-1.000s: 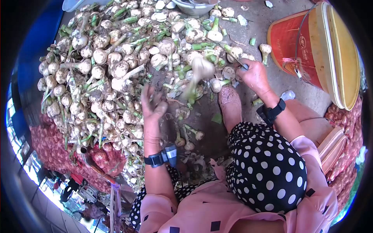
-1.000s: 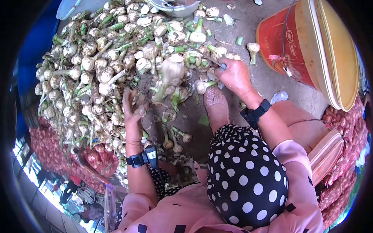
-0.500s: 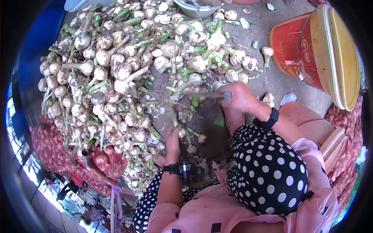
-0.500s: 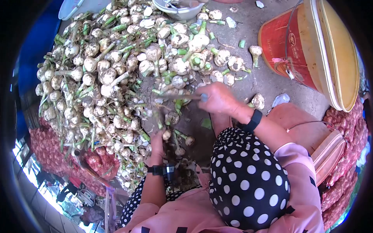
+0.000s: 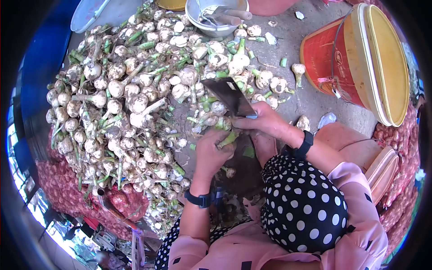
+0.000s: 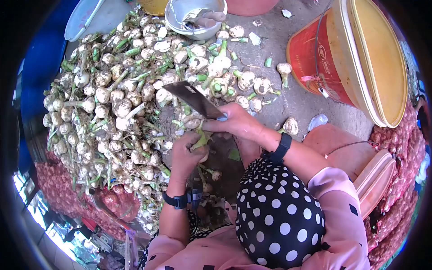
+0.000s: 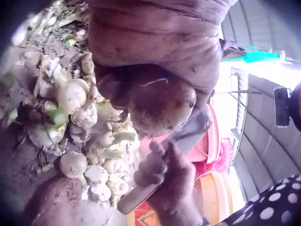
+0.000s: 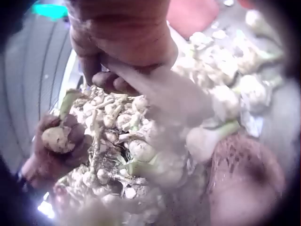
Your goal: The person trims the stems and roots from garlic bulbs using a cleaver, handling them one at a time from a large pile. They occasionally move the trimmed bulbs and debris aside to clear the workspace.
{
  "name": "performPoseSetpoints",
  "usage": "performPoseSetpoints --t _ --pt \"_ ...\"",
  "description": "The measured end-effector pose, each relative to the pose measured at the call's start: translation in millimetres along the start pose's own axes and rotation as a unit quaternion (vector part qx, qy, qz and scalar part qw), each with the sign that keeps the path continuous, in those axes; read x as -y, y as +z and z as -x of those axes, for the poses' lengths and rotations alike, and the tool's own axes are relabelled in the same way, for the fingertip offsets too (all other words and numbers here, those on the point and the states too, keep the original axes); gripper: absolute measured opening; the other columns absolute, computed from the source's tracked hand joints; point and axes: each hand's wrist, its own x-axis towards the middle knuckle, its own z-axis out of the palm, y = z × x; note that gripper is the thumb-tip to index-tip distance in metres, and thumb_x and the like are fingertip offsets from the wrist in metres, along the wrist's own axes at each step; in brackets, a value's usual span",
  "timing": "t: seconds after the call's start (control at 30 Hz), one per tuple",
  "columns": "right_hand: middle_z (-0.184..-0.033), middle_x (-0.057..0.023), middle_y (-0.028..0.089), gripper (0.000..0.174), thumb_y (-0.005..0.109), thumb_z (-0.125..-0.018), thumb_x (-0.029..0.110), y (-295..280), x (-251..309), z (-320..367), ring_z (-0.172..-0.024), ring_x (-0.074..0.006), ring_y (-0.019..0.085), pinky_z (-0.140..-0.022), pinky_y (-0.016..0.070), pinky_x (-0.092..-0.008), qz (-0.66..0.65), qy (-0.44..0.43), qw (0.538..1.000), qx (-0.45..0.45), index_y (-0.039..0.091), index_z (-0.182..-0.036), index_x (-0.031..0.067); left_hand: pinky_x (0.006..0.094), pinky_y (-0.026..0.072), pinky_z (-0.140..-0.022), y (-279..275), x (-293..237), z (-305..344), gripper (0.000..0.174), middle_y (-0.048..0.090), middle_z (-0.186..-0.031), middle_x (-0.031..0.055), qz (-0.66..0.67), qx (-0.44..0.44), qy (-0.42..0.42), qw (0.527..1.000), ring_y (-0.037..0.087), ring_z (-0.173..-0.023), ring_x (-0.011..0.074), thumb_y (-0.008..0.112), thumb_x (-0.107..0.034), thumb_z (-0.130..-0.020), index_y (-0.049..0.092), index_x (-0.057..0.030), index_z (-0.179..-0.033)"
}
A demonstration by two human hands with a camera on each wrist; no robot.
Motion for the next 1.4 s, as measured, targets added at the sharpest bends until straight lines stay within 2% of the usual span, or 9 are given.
performPoseSetpoints --t 0.07,0.17,0.27,0.37,0.53,0.57,0.63,0.93,1.4 --pt "-0.071 0.0034 0.061 0.015 0.071 -0.077 0.016 7.4 2.6 2.2 -0.064 -0.0065 0.055 -0.058 0.0449 -0.024 0.035 -0.09 0.994 -0.048 0.066 -0.084 0.0039 0.03 0.049 -0.08 5.4 -7.3 -3.7 0.039 0.064 -0.101 0.0113 -0.085 -0.012 0.078 0.993 0.062 -0.09 0.0223 0.071 -0.007 -0.073 0.059 0.0015 -0.109" --pt "-0.064 -0.0004 0.059 0.013 0.071 -0.071 0.015 14.0 4.3 3.1 -0.059 -0.0154 0.059 -0.054 0.0453 -0.028 0.212 -0.283 0.931 -0.094 0.063 -0.077 0.0063 0.0345 0.0496 -0.085 14.4 -6.1 -2.0 0.042 0.06 -0.111 0.0147 0.286 -0.103 -0.117 0.945 0.061 -0.097 0.0248 0.067 -0.011 -0.08 0.053 -0.0017 -0.118" --pt "-0.063 -0.0043 0.057 0.017 0.072 -0.065 0.014 13.6 10.4 6.8 -0.058 -0.0239 0.059 -0.054 0.0459 -0.0326 0.393 -0.413 0.821 -0.04 0.063 -0.079 0.0087 0.0374 0.0507 -0.088 12.8 -18.9 6.6 0.036 0.058 -0.115 0.0174 0.752 -0.018 -0.224 0.619 0.059 -0.103 0.0258 0.054 -0.009 -0.088 0.047 -0.004 -0.123" --pt "-0.063 -0.0053 0.054 0.025 0.072 -0.06 0.016 17.7 13.6 9.0 -0.057 -0.0256 0.057 -0.051 0.0448 -0.0351 0.454 -0.463 0.76 0.051 0.063 -0.082 0.0103 0.038 0.0511 -0.088 35.6 5.1 -7.5 0.037 0.059 -0.113 0.0174 0.756 -0.077 -0.27 0.591 0.059 -0.103 0.0258 0.051 -0.002 -0.087 0.047 -0.0014 -0.123" --pt "-0.061 -0.0049 0.053 0.026 0.071 -0.055 0.017 10.7 5.3 6.6 -0.056 -0.0247 0.057 -0.048 0.044 -0.0354 0.414 -0.452 0.788 -0.057 0.06 -0.078 0.0106 0.0363 0.0458 -0.097 25.5 23.8 -10.6 0.033 0.059 -0.113 0.0133 0.669 -0.007 -0.039 0.742 0.058 -0.104 0.0209 0.045 -0.014 -0.093 0.048 0.0012 -0.123" --pt "-0.061 -0.0046 0.053 0.026 0.07 -0.053 0.016 6.5 4.9 4.5 -0.056 -0.0248 0.057 -0.048 0.0443 -0.0356 0.438 -0.419 0.788 -0.105 0.059 -0.077 0.0107 0.0362 0.0464 -0.095 24.4 19.4 -2.1 0.037 0.055 -0.12 0.0128 0.688 -0.096 -0.132 0.707 0.056 -0.107 0.0225 0.046 -0.018 -0.095 0.043 -0.0027 -0.129" --pt "-0.061 -0.0044 0.053 0.027 0.069 -0.052 0.016 5.4 4.0 5.7 -0.056 -0.0249 0.057 -0.048 0.0447 -0.0358 0.458 -0.381 0.788 -0.155 0.058 -0.076 0.0108 0.0352 0.0457 -0.093 26.0 10.6 2.4 0.041 0.051 -0.124 0.0116 0.477 -0.1 -0.072 0.87 0.054 -0.108 0.0218 0.048 -0.022 -0.095 0.041 -0.006 -0.132" --pt "-0.061 -0.0043 0.055 0.023 0.068 -0.055 0.017 15.0 14.9 14.7 -0.059 -0.0256 0.06 -0.052 0.0468 -0.0387 0.525 -0.335 0.778 -0.083 0.051 -0.069 0.0098 0.0305 0.0472 -0.088 25.6 19.5 12.0 0.044 0.057 -0.115 0.0081 0.319 -0.078 -0.047 0.943 0.055 -0.102 0.0171 0.057 -0.021 -0.089 0.046 -0.0013 -0.127" --pt "-0.064 -0.0044 0.055 0.023 0.067 -0.053 0.016 15.1 14.5 17.8 -0.059 -0.0263 0.06 -0.052 0.0472 -0.0392 0.506 -0.361 0.777 -0.099 0.052 -0.07 0.0105 0.0318 0.0493 -0.085 27.7 36.0 25.1 0.045 0.058 -0.115 0.0107 0.531 -0.088 -0.087 0.838 0.058 -0.101 0.0192 0.055 -0.029 -0.088 0.05 -0.0003 -0.122"
